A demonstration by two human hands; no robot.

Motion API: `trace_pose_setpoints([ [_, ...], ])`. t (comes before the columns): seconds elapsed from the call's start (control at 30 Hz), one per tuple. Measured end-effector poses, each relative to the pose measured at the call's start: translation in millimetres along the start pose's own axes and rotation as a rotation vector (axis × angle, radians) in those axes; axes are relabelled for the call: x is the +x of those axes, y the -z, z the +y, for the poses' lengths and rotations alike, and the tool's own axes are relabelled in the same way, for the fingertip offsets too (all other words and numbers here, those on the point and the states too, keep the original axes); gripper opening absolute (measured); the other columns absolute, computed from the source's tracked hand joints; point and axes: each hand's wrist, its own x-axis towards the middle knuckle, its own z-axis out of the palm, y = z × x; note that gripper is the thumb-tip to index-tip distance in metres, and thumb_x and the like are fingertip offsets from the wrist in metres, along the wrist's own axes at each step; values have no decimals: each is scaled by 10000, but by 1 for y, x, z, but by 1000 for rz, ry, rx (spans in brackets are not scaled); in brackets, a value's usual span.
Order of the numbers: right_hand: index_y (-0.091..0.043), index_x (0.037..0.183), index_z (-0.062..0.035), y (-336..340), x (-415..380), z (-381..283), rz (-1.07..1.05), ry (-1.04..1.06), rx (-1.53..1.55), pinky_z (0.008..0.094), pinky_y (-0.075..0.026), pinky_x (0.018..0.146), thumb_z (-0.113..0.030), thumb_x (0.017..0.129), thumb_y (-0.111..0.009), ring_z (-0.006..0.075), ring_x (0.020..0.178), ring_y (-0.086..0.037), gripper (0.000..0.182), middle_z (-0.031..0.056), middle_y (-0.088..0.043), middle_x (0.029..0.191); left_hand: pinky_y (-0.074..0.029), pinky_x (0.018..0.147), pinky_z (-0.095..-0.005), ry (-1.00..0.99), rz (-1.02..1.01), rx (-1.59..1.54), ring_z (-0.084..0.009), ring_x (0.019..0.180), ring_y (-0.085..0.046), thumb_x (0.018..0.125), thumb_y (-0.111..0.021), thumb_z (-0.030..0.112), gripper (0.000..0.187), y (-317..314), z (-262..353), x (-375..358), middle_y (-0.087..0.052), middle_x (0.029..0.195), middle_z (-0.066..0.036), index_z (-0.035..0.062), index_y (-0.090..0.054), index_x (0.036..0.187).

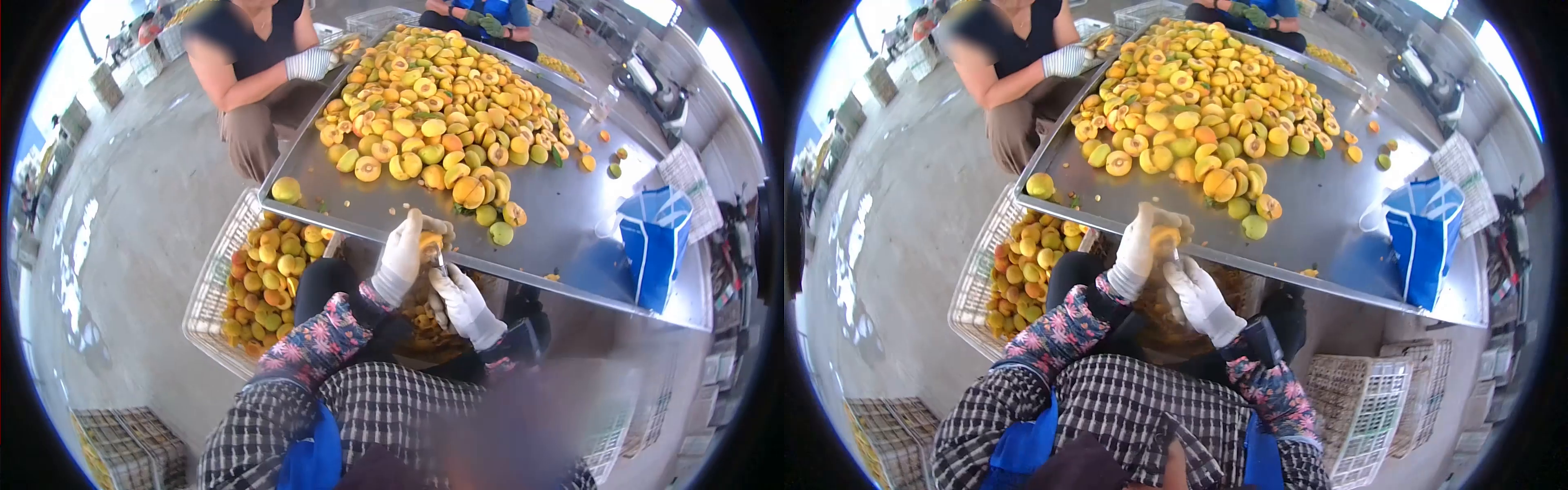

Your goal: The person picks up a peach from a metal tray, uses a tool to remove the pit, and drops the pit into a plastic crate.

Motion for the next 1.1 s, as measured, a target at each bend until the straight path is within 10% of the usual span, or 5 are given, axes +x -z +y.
trace_pose_setpoints([
  [0.2,-485,1177,-26,11,13,25,213,620,-816,331,-421,478,-345,991,-560,140,534,-544,377,-6,-567,682,-543,701,-317,107,53,155,-202,733,-648,1019,-477,429,510,-5,10,-4,-669,821,-127,-27,-635,856],
  [0.4,-527,1121,21,-1,-1,-6,-22,-80,-109,417,-483,649,-266,1003,-517,312,743,-641,310,175,-655,874,-564,654,-351,60,64,118,-232,704,-664,1009,-494,435,509,-4,3,-5,-665,833,-131,-25,-634,842],
  [0.53,-471,1164,40,10,4,17,109,416,-747,495,-462,599,-219,982,-523,481,749,-615,321,270,-636,939,-566,673,-358,156,49,211,-262,725,-676,989,-514,473,547,-5,4,1,-665,845,-149,-41,-629,841],
  [0.83,-508,1034,-97,-3,-16,9,-61,-144,100,221,-339,381,-400,1014,-497,70,419,-417,304,-19,-476,648,-555,696,-401,204,37,167,-298,769,-670,934,-537,586,621,-4,-9,-7,-650,882,-159,-28,-609,878],
  [1.1,-537,970,-74,10,-24,14,-150,-201,575,251,-309,369,-382,1010,-518,104,397,-394,311,-5,-470,599,-559,642,-386,336,63,-156,-264,730,-660,973,-524,508,482,-22,-7,-15,-637,835,-121,48,-562,836],
])
